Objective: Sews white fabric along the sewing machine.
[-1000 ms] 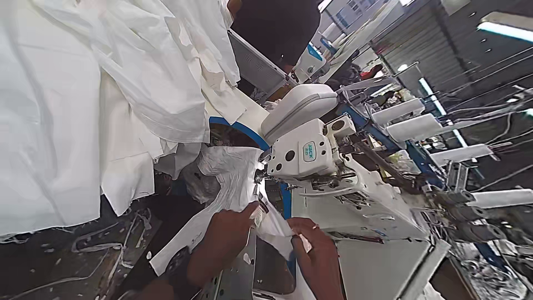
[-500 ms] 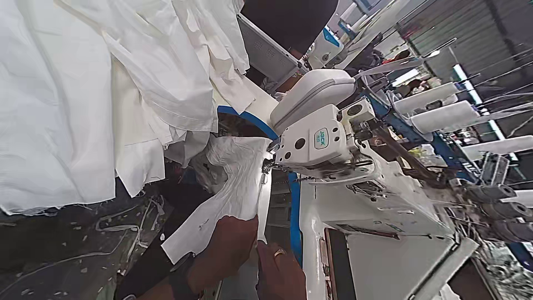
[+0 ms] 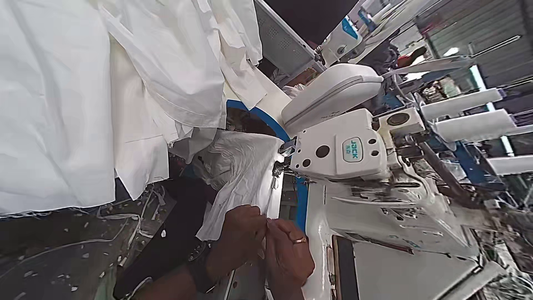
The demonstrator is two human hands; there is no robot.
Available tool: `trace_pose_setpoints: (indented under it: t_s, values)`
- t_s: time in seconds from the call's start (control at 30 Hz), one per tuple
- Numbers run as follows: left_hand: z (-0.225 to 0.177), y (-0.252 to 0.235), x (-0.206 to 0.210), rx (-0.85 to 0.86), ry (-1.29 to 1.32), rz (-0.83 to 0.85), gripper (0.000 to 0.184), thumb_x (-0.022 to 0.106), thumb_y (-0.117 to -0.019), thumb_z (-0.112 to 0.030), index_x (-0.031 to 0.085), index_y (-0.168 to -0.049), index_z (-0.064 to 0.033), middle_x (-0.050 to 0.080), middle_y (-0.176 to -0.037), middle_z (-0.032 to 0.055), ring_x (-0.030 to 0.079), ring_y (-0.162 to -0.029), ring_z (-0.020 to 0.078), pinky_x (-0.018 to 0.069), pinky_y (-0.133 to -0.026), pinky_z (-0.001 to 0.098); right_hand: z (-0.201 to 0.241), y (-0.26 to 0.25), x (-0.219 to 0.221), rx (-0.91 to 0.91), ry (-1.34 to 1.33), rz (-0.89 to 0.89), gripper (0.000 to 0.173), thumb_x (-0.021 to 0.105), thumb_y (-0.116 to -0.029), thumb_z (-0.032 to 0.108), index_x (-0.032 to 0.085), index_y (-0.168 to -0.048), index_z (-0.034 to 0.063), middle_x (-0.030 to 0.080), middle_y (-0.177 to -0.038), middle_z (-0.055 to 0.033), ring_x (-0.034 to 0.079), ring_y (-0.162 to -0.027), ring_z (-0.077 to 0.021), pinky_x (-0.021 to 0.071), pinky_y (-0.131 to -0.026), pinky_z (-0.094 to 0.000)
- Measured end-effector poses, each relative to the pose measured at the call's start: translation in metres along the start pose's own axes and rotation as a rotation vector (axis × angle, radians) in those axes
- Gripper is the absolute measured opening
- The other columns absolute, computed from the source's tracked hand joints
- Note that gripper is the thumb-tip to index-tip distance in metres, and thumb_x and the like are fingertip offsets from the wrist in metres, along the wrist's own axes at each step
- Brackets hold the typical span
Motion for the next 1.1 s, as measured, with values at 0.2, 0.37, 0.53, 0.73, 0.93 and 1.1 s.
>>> trace_pose_setpoints:
  t_s: [0.2,0.37,0.53,0.73,0.93,1.1]
  values:
    - [0.009,-0.027,0.012,0.078,-0.190,-0.043,0.019,0.065,-0.0828,-0.013,0.068,-0.065,-0.0071,0.053,-0.059,0.0040,0.055,-0.057,0.0191,0.0441,-0.053,0.0296,-0.016,-0.009,0.013,0.016,0.060,-0.065,0.018,0.060,-0.0925,0.015,0.067,-0.079,0.0053,0.078,-0.090,-0.0101,0.075,-0.086,-0.0102,0.0547,-0.079,-0.0165]
    - [0.016,-0.046,0.013,0.112,-0.213,0.061,0.016,0.065,-0.0870,-0.017,0.075,-0.076,-0.0100,0.069,-0.086,0.0081,0.066,-0.080,0.0258,0.0536,-0.066,0.0373,-0.020,-0.021,0.025,0.051,0.113,-0.011,0.024,0.057,-0.0942,0.015,0.076,-0.092,-0.0002,0.078,-0.100,-0.0139,0.075,-0.096,-0.0237,0.0565,-0.089,-0.0299]
    - [0.039,-0.170,-0.001,-0.006,-0.179,0.507,0.025,0.061,-0.0930,0.000,0.075,-0.114,-0.0015,0.073,-0.110,0.0182,0.067,-0.112,0.0351,0.0505,-0.101,0.0517,-0.020,-0.023,0.036,0.043,0.202,0.119,0.030,0.051,-0.0928,0.012,0.075,-0.105,-0.0037,0.074,-0.120,-0.0188,0.071,-0.110,-0.0366,0.0543,-0.095,-0.0465]
    - [0.239,-0.008,0.056,-0.536,-0.380,0.978,0.039,0.061,-0.0996,-0.012,0.058,-0.127,0.0157,0.059,-0.129,0.0374,0.056,-0.124,0.0521,0.0422,-0.103,0.0665,0.048,-0.017,-0.003,-0.077,-0.065,0.303,0.023,0.065,-0.0881,0.006,0.078,-0.106,-0.0001,0.076,-0.091,-0.0181,0.075,-0.079,-0.0347,0.0609,-0.070,-0.0484]
    - [-0.005,-0.115,-0.107,0.007,-0.382,0.318,0.017,0.065,-0.0894,0.002,0.075,-0.102,0.0003,0.073,-0.097,0.0182,0.070,-0.095,0.0350,0.0538,-0.084,0.0549,0.060,-0.051,0.115,-0.139,0.022,1.090,0.037,0.047,-0.1056,0.010,0.059,-0.138,-0.0009,0.065,-0.121,-0.0332,0.061,-0.117,-0.0506,0.0477,-0.098,-0.0632]
    - [-0.009,0.015,-0.135,-0.249,-0.236,-0.294,0.107,0.085,-0.0765,-0.043,0.033,-0.151,0.0130,0.040,-0.153,0.0341,0.042,-0.143,0.0425,0.0383,-0.115,0.0548,0.062,-0.168,-0.002,-0.124,-0.354,0.390,0.020,0.069,-0.0952,0.018,0.073,-0.098,-0.0012,0.070,-0.081,-0.0163,0.069,-0.078,-0.0294,0.0533,-0.072,-0.0497]
Point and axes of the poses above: each hand's wrist, its own y-axis away from the middle knuckle, its own x-axis out of the palm, z = x × y, the point moved 6 cm from there along -y, towards the middle knuckle
